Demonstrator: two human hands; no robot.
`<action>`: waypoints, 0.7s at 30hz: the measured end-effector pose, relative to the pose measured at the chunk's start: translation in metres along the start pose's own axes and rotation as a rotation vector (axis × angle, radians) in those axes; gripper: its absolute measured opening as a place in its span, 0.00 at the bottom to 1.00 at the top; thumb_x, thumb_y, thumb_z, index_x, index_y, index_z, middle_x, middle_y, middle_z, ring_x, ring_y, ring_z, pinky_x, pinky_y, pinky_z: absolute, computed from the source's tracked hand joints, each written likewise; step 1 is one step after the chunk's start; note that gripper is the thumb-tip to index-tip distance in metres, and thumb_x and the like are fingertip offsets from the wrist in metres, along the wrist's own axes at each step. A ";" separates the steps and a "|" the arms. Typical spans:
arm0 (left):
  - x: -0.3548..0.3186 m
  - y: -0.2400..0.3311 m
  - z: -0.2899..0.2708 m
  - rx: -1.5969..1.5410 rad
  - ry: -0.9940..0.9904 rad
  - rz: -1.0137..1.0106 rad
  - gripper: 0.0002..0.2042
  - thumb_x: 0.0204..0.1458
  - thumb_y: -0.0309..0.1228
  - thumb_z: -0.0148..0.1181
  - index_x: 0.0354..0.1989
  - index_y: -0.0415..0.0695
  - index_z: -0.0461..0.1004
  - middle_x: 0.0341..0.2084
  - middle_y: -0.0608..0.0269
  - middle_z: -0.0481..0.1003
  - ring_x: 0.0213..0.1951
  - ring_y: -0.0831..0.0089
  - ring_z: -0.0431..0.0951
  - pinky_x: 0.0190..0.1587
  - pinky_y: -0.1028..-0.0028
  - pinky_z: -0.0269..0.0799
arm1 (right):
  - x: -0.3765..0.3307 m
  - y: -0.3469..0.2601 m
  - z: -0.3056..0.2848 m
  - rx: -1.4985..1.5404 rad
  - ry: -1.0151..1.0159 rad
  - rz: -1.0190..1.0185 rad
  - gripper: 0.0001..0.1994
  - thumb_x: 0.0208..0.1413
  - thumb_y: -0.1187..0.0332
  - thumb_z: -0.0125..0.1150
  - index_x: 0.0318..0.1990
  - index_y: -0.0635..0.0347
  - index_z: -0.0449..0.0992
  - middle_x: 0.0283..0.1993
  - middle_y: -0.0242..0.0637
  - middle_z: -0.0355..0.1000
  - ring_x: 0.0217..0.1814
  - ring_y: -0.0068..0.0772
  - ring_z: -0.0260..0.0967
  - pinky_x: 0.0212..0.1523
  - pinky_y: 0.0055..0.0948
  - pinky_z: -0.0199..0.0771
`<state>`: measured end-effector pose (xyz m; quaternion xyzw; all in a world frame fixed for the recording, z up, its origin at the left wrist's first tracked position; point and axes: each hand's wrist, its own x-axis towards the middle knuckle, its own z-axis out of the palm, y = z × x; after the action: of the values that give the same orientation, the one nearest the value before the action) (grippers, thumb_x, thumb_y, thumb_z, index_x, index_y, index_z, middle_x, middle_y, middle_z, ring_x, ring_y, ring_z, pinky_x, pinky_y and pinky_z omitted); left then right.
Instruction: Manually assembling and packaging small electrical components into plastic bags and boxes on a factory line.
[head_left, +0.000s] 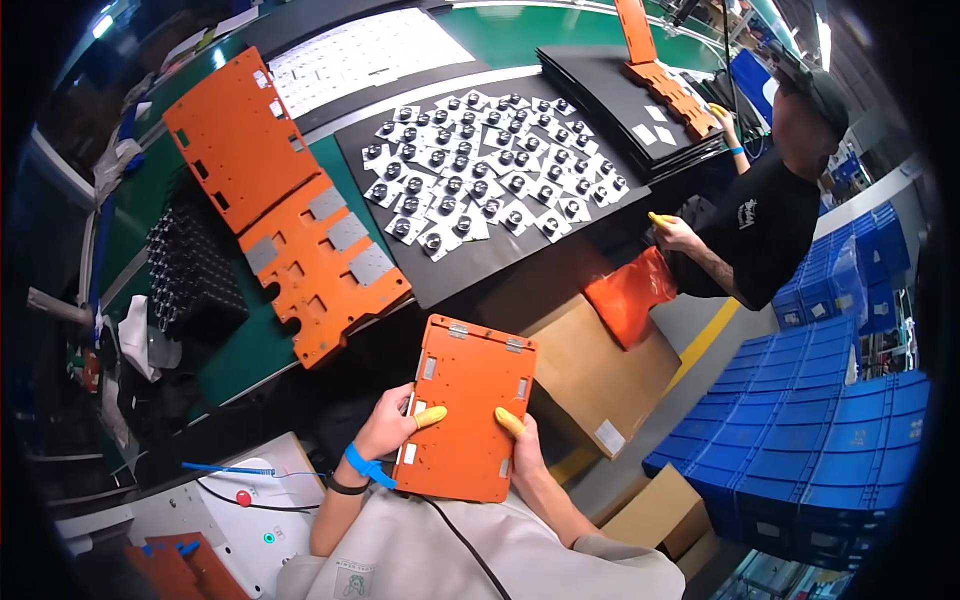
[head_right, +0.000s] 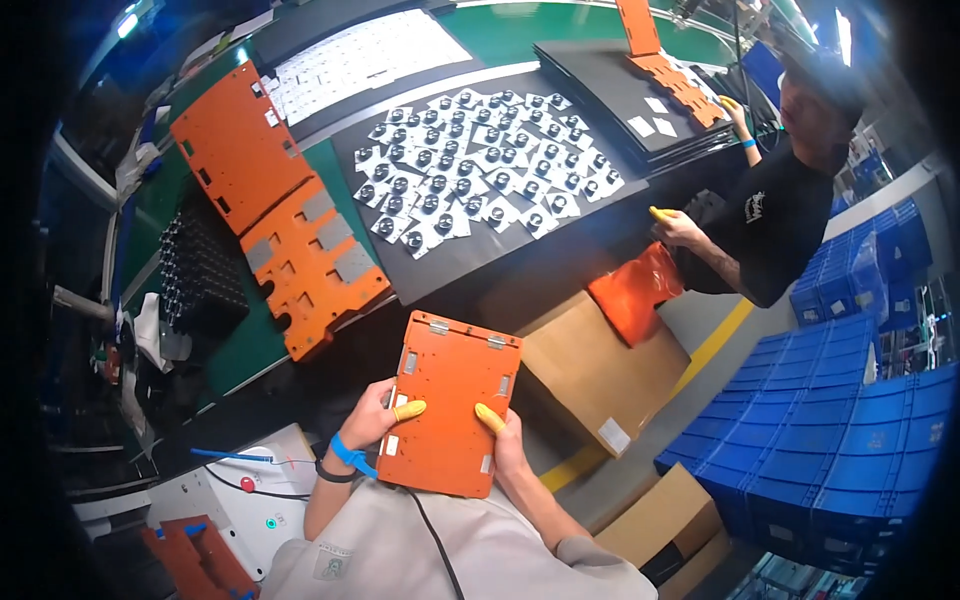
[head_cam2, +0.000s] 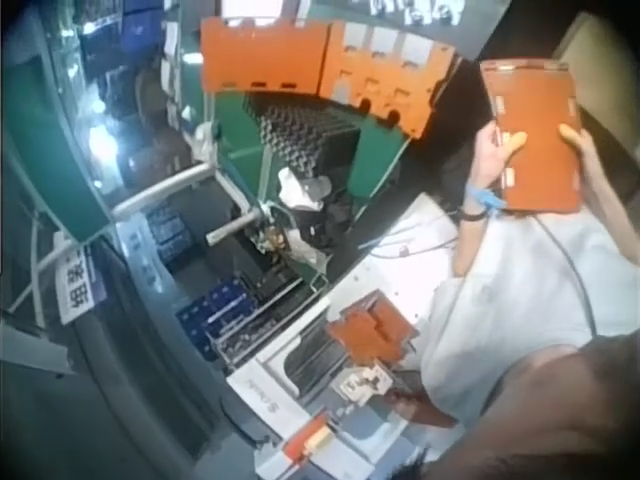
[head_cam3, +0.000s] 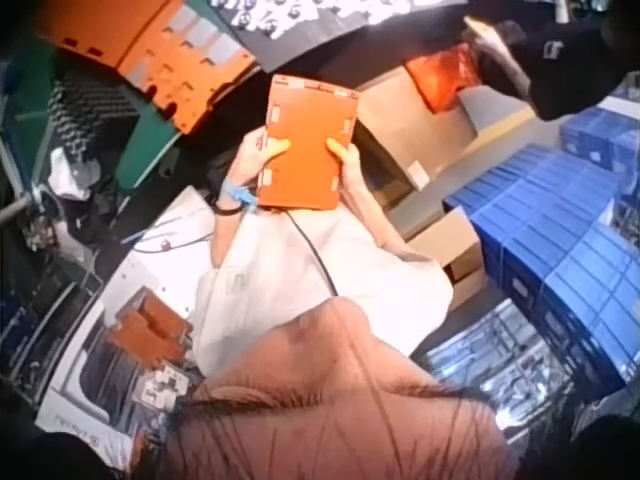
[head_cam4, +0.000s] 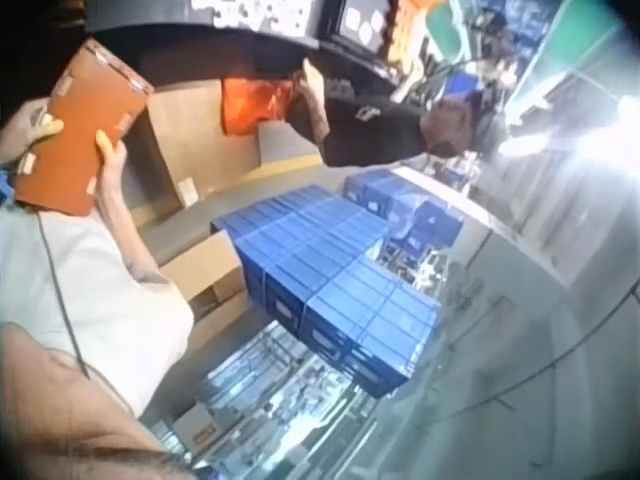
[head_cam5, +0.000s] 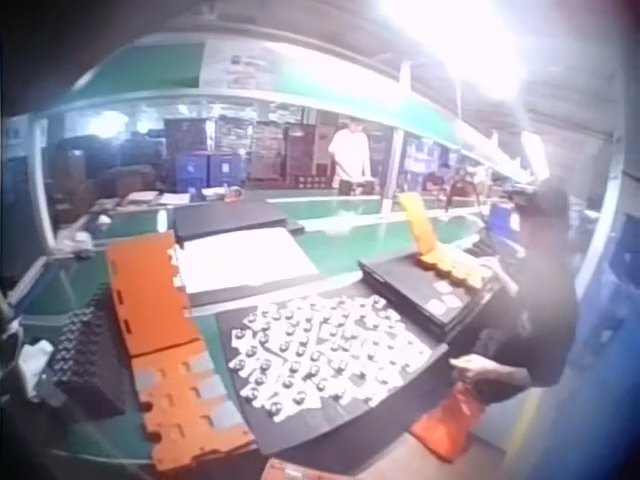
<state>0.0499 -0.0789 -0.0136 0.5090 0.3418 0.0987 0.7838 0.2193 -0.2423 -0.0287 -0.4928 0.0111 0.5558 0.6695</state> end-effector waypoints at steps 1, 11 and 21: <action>0.001 -0.004 0.002 0.027 0.006 0.026 0.15 0.55 0.29 0.68 0.48 0.33 0.76 0.41 0.62 0.80 0.42 0.80 0.77 0.47 0.77 0.75 | 0.002 0.005 -0.007 0.021 -0.012 0.040 0.17 0.61 0.64 0.61 0.52 0.67 0.74 0.47 0.40 0.77 0.46 0.29 0.77 0.47 0.29 0.79; -0.015 -0.075 -0.043 -0.283 0.168 -0.194 0.16 0.59 0.27 0.60 0.55 0.35 0.74 0.46 0.63 0.79 0.46 0.76 0.78 0.53 0.75 0.72 | 0.163 -0.027 -0.158 -0.641 0.132 0.135 0.19 0.67 0.60 0.43 0.36 0.65 0.77 0.27 0.45 0.78 0.22 0.30 0.76 0.21 0.27 0.75; 0.001 -0.068 -0.044 -0.347 0.256 -0.242 0.16 0.59 0.25 0.59 0.56 0.36 0.73 0.47 0.63 0.79 0.47 0.76 0.78 0.53 0.76 0.72 | 0.273 -0.066 -0.345 -1.087 1.256 -0.780 0.19 0.56 0.67 0.64 0.49 0.66 0.65 0.36 0.54 0.76 0.36 0.53 0.76 0.42 0.49 0.76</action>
<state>0.0102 -0.0777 -0.0837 0.3054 0.4745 0.1251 0.8161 0.5572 -0.2668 -0.3168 -0.9202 -0.0572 -0.1507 0.3566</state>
